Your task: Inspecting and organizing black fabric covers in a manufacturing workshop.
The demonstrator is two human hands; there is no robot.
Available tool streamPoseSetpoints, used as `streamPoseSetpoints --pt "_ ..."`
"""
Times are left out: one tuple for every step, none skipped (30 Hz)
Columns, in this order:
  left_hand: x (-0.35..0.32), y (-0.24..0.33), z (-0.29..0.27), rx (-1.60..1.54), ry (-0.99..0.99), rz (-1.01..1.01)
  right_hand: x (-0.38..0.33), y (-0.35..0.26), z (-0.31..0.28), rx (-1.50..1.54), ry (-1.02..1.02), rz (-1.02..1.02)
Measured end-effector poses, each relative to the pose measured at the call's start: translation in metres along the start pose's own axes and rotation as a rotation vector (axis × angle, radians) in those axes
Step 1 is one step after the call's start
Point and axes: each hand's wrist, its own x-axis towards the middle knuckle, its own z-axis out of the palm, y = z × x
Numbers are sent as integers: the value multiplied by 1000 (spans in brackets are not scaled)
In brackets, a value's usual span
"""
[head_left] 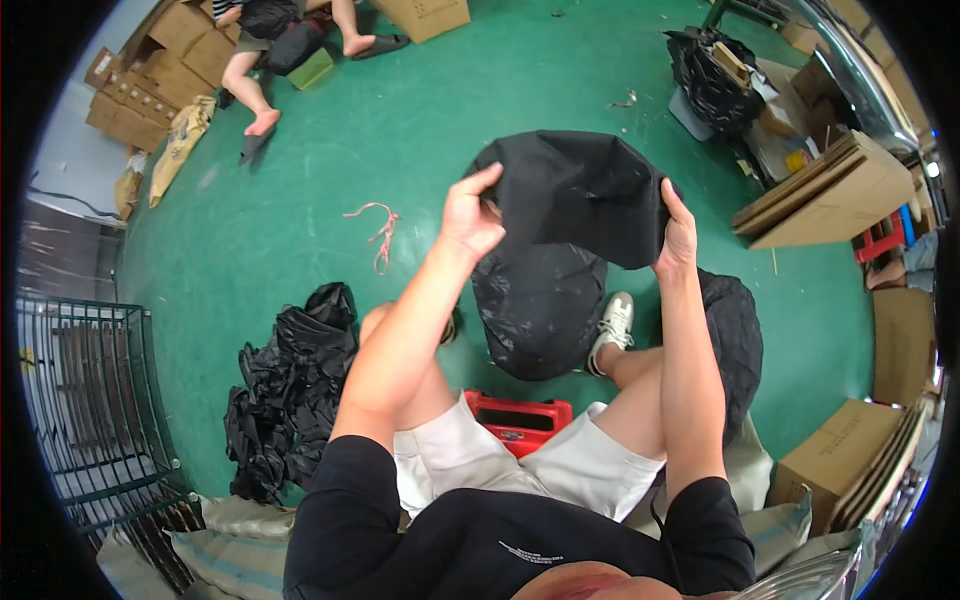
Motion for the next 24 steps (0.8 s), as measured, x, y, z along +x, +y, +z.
streamPoseSetpoints --pt "1 0 0 -25 -45 -6 -1 -5 -4 -16 10 -41" --pt "2 2 0 -48 -89 -8 -4 -10 -5 -26 26 -39" --pt "-3 7 1 -116 -165 -17 -6 -11 0 -6 -5 -27" --pt "-4 4 9 -129 -162 -24 -9 -14 3 9 -28 -26" --pt "-6 3 18 -137 -186 -8 -11 -10 8 9 -14 -1" --pt "-8 5 25 -136 -211 17 -10 -7 5 9 -14 3" --pt "-2 2 18 -61 -161 -24 -7 -1 -4 -116 50 -6" --pt "5 -2 7 -61 -158 -21 -4 3 -8 -241 113 -16" --pt "9 -6 2 167 -53 -16 -1 7 -7 -236 132 -20" --pt "11 -10 -4 395 55 -14 0 9 -4 -235 132 -11" --pt "14 -12 -10 342 132 -13 2 9 -1 -164 144 -22" --pt "14 -14 -7 337 136 -16 2 8 0 -97 161 -38" --pt "14 -16 -4 286 126 -3 3 6 -2 -107 176 -53" --pt "16 -19 -3 236 116 10 2 7 -2 -109 182 -49" --pt "18 -20 -4 216 92 46 1 9 4 -79 232 -37" --pt "20 -20 -6 216 94 44 1 12 8 -49 282 -26" --pt "22 -21 -10 217 96 45 5 18 6 -48 285 -25" --pt "26 -22 -13 218 97 44 12 23 -1 -155 306 -20" --pt "30 -23 -15 217 98 41 19 25 -6 -263 327 -14" --pt "36 -23 -17 218 124 40 26 24 -10 -263 331 -14" --pt "41 -18 -20 224 157 47 37 26 -13 -296 368 -64" --pt "49 -15 -19 225 154 49 47 23 -14 -336 405 -124" --pt "58 -11 -17 254 201 69 57 19 -14 -326 474 -121" --pt "69 -9 -17 282 247 88 67 14 -15 -328 471 -125"
